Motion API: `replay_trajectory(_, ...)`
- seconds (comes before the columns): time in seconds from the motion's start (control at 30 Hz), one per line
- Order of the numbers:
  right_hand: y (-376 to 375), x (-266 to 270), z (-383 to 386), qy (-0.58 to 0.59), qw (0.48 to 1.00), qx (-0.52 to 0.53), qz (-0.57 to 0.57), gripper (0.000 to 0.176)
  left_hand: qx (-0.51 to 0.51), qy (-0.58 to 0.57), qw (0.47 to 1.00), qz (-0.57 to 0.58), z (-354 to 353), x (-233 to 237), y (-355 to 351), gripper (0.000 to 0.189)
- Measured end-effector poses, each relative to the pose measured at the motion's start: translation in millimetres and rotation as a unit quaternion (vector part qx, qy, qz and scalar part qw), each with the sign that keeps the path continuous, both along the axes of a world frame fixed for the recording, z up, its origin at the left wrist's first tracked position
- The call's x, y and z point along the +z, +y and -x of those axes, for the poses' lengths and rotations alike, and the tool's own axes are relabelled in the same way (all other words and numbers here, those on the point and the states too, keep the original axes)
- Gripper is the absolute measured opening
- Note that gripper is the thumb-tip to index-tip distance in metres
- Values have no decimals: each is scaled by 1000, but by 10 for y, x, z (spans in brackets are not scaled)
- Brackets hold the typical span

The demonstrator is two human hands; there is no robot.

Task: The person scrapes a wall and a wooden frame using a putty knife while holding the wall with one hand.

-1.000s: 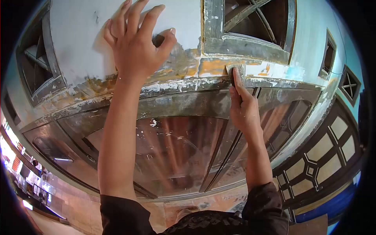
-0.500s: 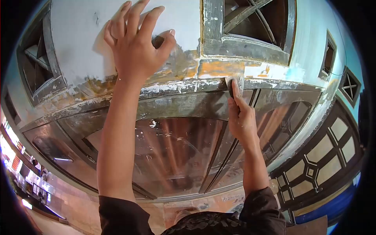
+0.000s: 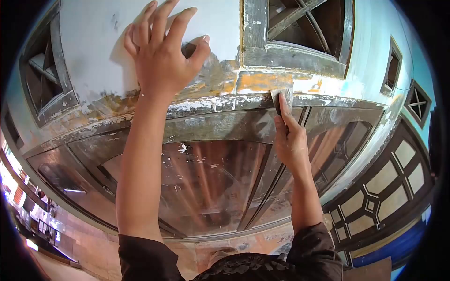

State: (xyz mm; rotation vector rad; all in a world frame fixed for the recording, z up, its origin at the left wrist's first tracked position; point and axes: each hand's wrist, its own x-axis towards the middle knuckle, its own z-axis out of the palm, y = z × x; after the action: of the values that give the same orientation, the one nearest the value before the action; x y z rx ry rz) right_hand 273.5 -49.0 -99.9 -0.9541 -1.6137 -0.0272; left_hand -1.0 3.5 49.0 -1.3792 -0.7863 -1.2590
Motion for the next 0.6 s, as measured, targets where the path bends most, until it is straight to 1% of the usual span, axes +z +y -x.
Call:
replay_trajectory(0.03, -2, 18, -4, 5, 1000, 11, 9, 51, 2, -2, 1000, -2, 17, -6, -11, 49)
replay_trajectory(0.1, 15, 30, -9, 14, 999, 21, 22, 51, -7, -6, 999, 39, -13, -13, -101, 49)
replay_trajectory(0.17, 77, 87, -16, -15, 999, 4, -42, 52, 7, 0, 999, 33, 11, -10, -32, 49)
replay_trajectory(0.2, 35, 76, -4, 8, 1000, 11, -5, 51, -10, 6, 1000, 4, 31, 0, 34, 49)
replay_trajectory(0.23, -6, 42, -14, 7, 1000, 10, -6, 51, -27, 10, 999, -24, 49, -6, 79, 50)
replay_trajectory(0.3, -28, -36, -32, -18, 999, -9, 30, 50, -21, 8, 999, -26, 44, -16, 78, 49)
replay_trajectory(0.33, 37, -36, -39, -12, 1000, 15, -9, 50, -16, 7, 1000, -25, 39, -16, 71, 48)
replay_trajectory(0.43, -9, 241, 33, 6, 1000, -4, 17, 50, -19, 7, 1000, -23, 32, -9, 52, 47)
replay_trajectory(0.47, -17, 256, 31, 22, 999, 4, 46, 50, -22, 9, 999, -24, 25, -8, 55, 47)
replay_trajectory(0.5, 15, 182, 3, 22, 999, 2, 43, 50, -22, 2, 1000, -20, 27, -18, 61, 47)
replay_trajectory(0.53, 73, 19, -36, -1, 1000, 1, 3, 50, -22, -5, 1000, -17, 32, -24, 67, 47)
replay_trajectory(0.57, 46, -36, -23, -24, 999, 0, -38, 50, -23, -6, 999, -22, 33, -14, 77, 47)
replay_trajectory(0.6, -16, -88, -30, -23, 1000, -4, -14, 50, -27, -5, 999, -33, 30, -7, 86, 46)
